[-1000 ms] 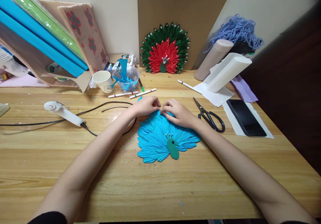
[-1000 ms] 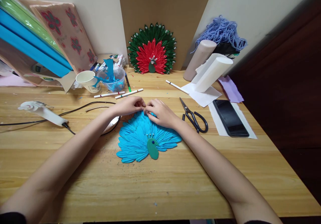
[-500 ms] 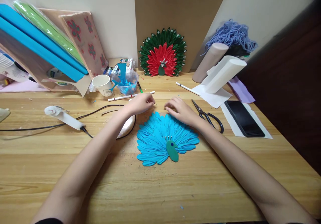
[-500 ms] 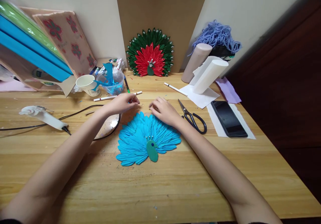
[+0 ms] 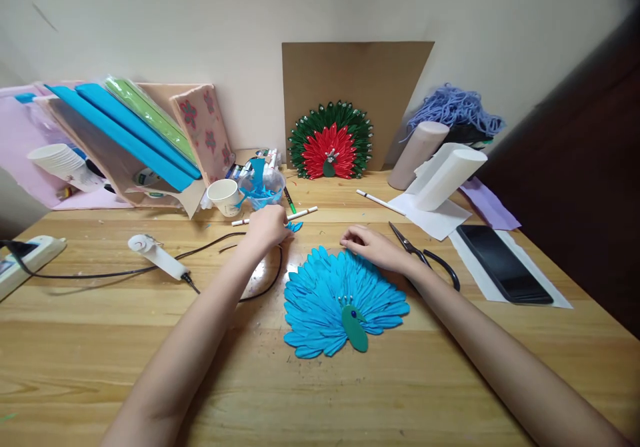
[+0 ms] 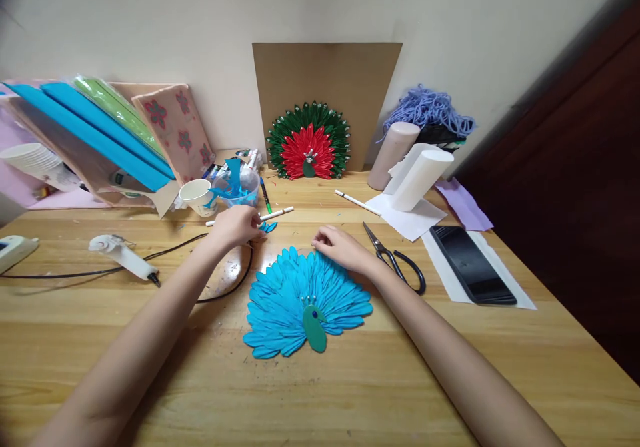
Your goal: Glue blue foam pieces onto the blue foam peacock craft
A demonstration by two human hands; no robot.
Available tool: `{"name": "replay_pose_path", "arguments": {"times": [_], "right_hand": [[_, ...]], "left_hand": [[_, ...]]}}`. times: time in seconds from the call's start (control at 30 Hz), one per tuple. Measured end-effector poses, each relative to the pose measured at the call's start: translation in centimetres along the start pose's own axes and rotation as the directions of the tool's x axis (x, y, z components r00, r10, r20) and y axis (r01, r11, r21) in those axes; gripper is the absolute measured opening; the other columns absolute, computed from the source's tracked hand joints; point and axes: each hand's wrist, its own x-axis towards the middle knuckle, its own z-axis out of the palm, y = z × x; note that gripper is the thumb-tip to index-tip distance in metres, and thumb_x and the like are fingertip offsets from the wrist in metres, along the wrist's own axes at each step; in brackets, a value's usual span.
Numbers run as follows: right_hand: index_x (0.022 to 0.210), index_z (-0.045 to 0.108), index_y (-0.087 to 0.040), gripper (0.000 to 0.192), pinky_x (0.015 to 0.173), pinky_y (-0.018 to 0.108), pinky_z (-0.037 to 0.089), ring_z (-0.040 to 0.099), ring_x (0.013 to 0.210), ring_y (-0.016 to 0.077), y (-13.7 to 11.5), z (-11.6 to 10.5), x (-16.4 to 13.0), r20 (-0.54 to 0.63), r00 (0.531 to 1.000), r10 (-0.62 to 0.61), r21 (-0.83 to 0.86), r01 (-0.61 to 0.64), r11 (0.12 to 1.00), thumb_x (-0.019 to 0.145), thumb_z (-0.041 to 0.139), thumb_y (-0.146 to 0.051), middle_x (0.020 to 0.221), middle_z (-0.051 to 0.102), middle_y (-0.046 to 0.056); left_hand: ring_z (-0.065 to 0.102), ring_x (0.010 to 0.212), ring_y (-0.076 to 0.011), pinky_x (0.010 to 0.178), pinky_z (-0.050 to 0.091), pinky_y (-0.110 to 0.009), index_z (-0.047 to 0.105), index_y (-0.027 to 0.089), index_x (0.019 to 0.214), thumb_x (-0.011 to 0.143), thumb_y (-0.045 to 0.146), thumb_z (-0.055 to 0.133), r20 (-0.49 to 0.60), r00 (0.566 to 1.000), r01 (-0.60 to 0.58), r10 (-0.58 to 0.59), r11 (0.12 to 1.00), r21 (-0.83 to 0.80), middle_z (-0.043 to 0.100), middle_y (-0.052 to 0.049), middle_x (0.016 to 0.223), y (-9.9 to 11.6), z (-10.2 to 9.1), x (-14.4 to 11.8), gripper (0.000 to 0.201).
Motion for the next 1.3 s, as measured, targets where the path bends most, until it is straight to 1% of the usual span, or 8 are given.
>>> {"name": "replay_pose_path", "arguments": {"times": [0.3,0.6,0.7,0.87,1.0,1.1,1.2,1.3], "right_hand": [[0.083,0.058,-0.016,0.020,0.067,0.028,0.040,0.054,0.076,0.0172,0.2,0.2,0.0,-0.003,1.000,0.014,-0.005,-0.014,1.000,0.086,0.047,-0.032,0.083,0.059,0.005],[0.082,0.058,-0.016,0.022,0.066,0.027,0.040,0.054,0.075,0.0166,0.1,0.2,0.1,-0.007,1.000,0.013,-0.011,-0.013,1.000,0.086,0.046,-0.035,0.083,0.059,0.005],[0.082,0.058,-0.015,0.024,0.067,0.028,0.041,0.054,0.075,0.0173,0.1,0.1,0.1,-0.005,1.000,0.007,-0.006,-0.007,1.000,0.086,0.046,-0.036,0.082,0.060,0.005],[0.080,0.059,-0.016,0.023,0.071,0.032,0.043,0.056,0.079,0.0192,-0.7,-0.1,-0.2,-0.028,0.999,0.032,0.032,-0.031,0.999,0.084,0.048,-0.036,0.083,0.063,0.006],[0.089,0.058,-0.017,0.021,0.072,0.032,0.046,0.058,0.084,0.0196,-3.1,-0.2,-0.2,-0.127,0.988,0.086,0.162,-0.065,0.985,0.083,0.048,-0.034,0.092,0.063,0.007],[0.093,0.057,-0.018,0.019,0.071,0.031,0.048,0.059,0.084,0.0189,-6.3,0.6,0.8,-0.099,0.993,0.071,0.271,-0.042,0.962,0.084,0.048,-0.033,0.095,0.063,0.008],[0.092,0.055,-0.018,0.016,0.075,0.032,0.048,0.059,0.084,0.0179,-10.2,2.9,2.9,-0.022,0.999,-0.049,0.314,0.054,0.948,0.083,0.050,-0.030,0.095,0.062,0.007],[0.094,0.053,-0.017,0.015,0.080,0.033,0.046,0.058,0.089,0.0181,-14.4,6.9,5.9,0.046,0.981,-0.190,0.313,0.166,0.935,0.083,0.048,-0.026,0.096,0.062,0.008]], "left_hand": [[0.064,0.085,-0.0231,0.071,0.045,-0.027,0.069,0.017,0.084,0.065,0.015,0.067,0.026,0.999,-0.021,0.024,0.994,-0.107,0.070,-0.009,0.087,-0.5,1.2,0.6,0.019],[0.058,0.063,-0.0150,0.054,0.038,-0.023,0.068,0.016,0.073,0.061,0.031,0.073,0.022,0.993,-0.104,0.115,0.951,-0.291,0.066,-0.002,0.068,-0.8,0.3,0.9,0.020],[0.053,0.055,-0.0130,0.050,0.033,-0.023,0.065,0.016,0.062,0.061,0.034,0.072,-0.025,0.991,-0.126,0.129,0.880,-0.459,0.059,0.001,0.056,-1.1,0.2,0.7,0.020],[0.053,0.055,-0.0123,0.053,0.037,-0.023,0.065,0.014,0.063,0.064,0.033,0.068,-0.001,0.976,-0.142,0.220,0.627,-0.766,0.061,0.000,0.058,-1.9,-0.1,-2.0,0.019],[0.060,0.063,-0.0148,0.061,0.045,-0.026,0.068,0.014,0.072,0.068,0.032,0.066,0.143,0.953,-0.019,0.269,0.521,-0.853,0.067,-0.005,0.067,-3.4,-0.7,-6.2,0.019],[0.062,0.065,-0.0152,0.063,0.047,-0.026,0.068,0.015,0.075,0.071,0.035,0.064,0.208,0.946,0.063,0.250,0.488,-0.871,0.069,-0.006,0.070,-5.4,-0.8,-9.4,0.021],[0.060,0.063,-0.0141,0.062,0.045,-0.025,0.067,0.015,0.075,0.072,0.036,0.064,0.189,0.969,0.091,0.161,0.479,-0.873,0.067,-0.005,0.070,-7.8,-0.4,-12.3,0.022],[0.058,0.062,-0.0127,0.062,0.044,-0.024,0.064,0.015,0.069,0.072,0.038,0.064,0.131,0.991,0.105,0.026,0.454,-0.885,0.064,-0.003,0.067,-10.7,0.5,-15.0,0.022]]}}
